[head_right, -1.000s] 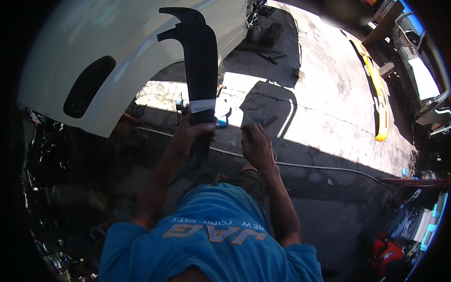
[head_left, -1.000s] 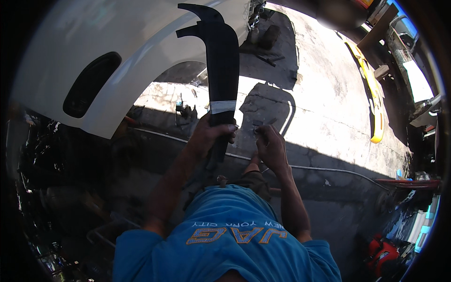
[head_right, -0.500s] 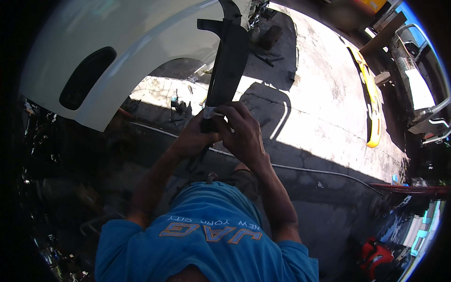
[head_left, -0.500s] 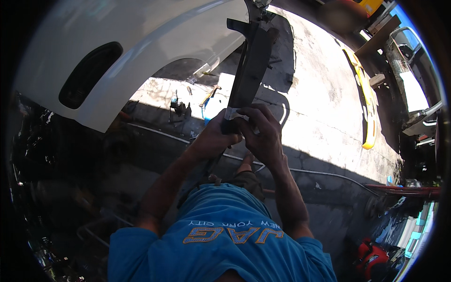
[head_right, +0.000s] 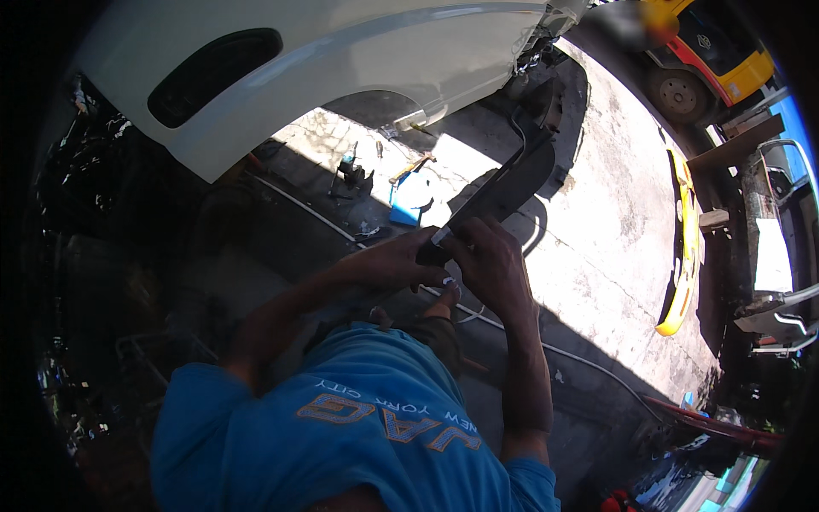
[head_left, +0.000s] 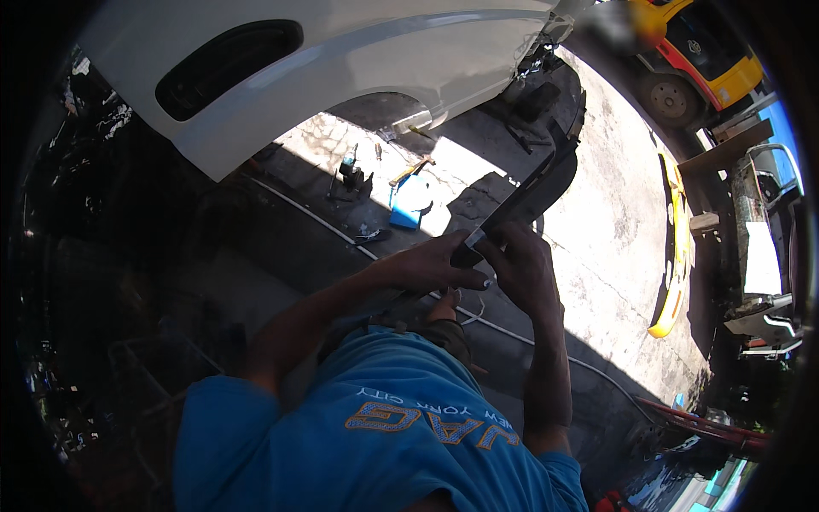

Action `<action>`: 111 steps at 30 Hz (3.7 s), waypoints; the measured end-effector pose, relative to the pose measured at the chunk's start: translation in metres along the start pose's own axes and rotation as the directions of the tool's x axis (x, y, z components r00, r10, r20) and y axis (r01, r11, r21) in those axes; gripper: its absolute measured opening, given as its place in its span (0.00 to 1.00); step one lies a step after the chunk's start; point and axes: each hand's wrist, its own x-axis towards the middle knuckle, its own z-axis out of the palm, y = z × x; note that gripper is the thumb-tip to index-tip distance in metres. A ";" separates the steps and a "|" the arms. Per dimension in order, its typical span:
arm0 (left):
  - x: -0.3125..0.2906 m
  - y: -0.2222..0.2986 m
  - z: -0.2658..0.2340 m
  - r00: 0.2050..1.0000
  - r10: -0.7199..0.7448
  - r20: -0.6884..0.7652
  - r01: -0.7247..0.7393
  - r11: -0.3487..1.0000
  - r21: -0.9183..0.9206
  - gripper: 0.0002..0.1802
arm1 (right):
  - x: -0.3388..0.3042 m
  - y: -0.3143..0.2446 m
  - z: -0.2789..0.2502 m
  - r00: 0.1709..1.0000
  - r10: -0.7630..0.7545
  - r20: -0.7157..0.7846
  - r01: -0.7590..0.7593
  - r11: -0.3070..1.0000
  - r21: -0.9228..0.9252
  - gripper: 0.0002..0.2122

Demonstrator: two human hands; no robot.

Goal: The person removes a black rubber weatherstrip from a white car door, peels off the backing tape, and presses the weatherstrip into place along the door's window frame. The person repeats this process for a second piece of trim.

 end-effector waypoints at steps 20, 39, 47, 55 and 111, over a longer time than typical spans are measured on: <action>0.027 -0.112 0.029 0.872 -0.290 -0.396 0.227 0.953 -0.199 0.40 | -0.040 0.070 0.119 0.964 0.111 0.243 -0.179 0.944 0.278 0.09; -0.009 -0.077 0.064 0.604 -0.093 -0.792 -0.020 0.991 -0.131 0.28 | -0.062 0.081 0.132 0.775 0.423 0.470 -0.417 -0.218 0.883 0.10; 0.025 -0.067 0.070 0.741 -0.249 -0.623 0.002 0.929 -0.369 0.27 | -0.046 0.126 0.123 0.746 0.578 0.331 -0.444 0.061 0.894 0.11; 0.049 -0.097 0.078 0.850 -0.315 -0.422 -0.124 0.660 -0.741 0.29 | -0.044 0.145 0.140 0.719 0.604 0.344 -0.494 0.094 0.864 0.13; 0.015 -0.023 0.058 0.976 -0.110 -0.186 0.028 0.919 -0.394 0.30 | -0.173 0.341 0.139 0.641 0.736 0.215 -0.760 0.572 0.307 0.15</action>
